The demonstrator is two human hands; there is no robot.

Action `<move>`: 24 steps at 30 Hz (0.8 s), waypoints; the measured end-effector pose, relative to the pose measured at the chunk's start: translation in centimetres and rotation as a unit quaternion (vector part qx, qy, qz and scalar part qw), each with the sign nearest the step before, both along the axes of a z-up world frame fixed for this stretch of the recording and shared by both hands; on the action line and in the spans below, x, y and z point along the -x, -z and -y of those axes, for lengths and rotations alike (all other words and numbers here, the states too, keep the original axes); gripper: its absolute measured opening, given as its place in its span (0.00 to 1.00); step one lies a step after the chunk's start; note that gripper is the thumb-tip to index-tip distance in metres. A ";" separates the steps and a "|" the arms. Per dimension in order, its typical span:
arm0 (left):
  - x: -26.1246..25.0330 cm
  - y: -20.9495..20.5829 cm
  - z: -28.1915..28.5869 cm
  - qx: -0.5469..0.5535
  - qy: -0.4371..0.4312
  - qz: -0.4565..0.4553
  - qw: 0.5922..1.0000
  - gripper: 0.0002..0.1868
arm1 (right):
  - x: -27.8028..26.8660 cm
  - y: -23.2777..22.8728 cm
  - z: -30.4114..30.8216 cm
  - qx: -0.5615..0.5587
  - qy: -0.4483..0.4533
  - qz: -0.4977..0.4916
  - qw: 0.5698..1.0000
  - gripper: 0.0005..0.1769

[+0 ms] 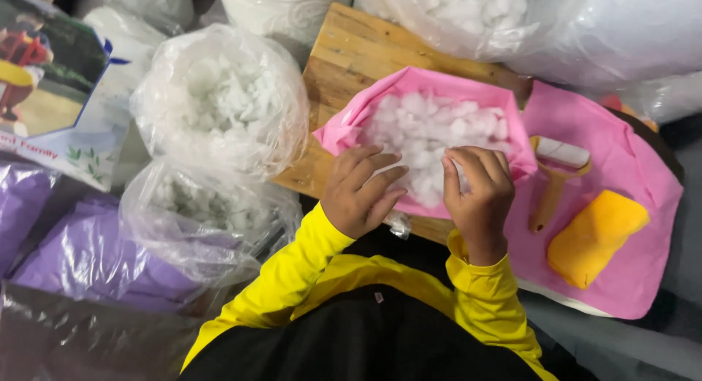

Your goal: Stuffing a pink pillowcase with white fiberfill, zipping it shut, and cleaning the surface using a lint roller and a yellow cloth.

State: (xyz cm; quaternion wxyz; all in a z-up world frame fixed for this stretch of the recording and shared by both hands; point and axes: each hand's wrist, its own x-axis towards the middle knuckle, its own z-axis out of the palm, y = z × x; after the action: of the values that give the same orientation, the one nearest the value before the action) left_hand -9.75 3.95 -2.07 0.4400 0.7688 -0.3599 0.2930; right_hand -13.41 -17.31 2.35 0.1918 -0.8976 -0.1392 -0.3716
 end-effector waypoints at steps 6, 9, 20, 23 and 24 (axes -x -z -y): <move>3.5 4.4 -7.7 0.027 -0.085 -0.068 0.994 0.09 | 1.2 -0.5 -7.2 -0.076 -0.093 0.023 0.992 0.01; 4.6 7.1 -14.2 0.005 -0.244 -0.133 0.961 0.07 | 0.3 1.3 -12.2 -0.096 -0.177 -0.017 0.979 0.04; -1.7 32.0 -30.8 -0.125 -0.397 -0.493 0.764 0.30 | -5.6 10.8 -30.9 -0.037 -0.339 -0.580 0.740 0.22; -4.9 23.5 -26.0 -0.196 -0.379 -0.625 0.654 0.50 | -7.8 13.9 -30.8 -0.014 -0.256 -0.598 0.760 0.29; -4.0 17.0 -24.2 -0.245 -0.368 -0.657 0.610 0.57 | -8.0 15.4 -30.4 -0.004 -0.229 -0.571 0.788 0.27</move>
State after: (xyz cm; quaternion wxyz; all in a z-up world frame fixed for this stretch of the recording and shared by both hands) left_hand -5.77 28.13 -19.12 0.2092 0.9020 0.2805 -0.2529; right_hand -5.40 13.13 -13.08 0.3191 -0.8872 -0.2042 0.2634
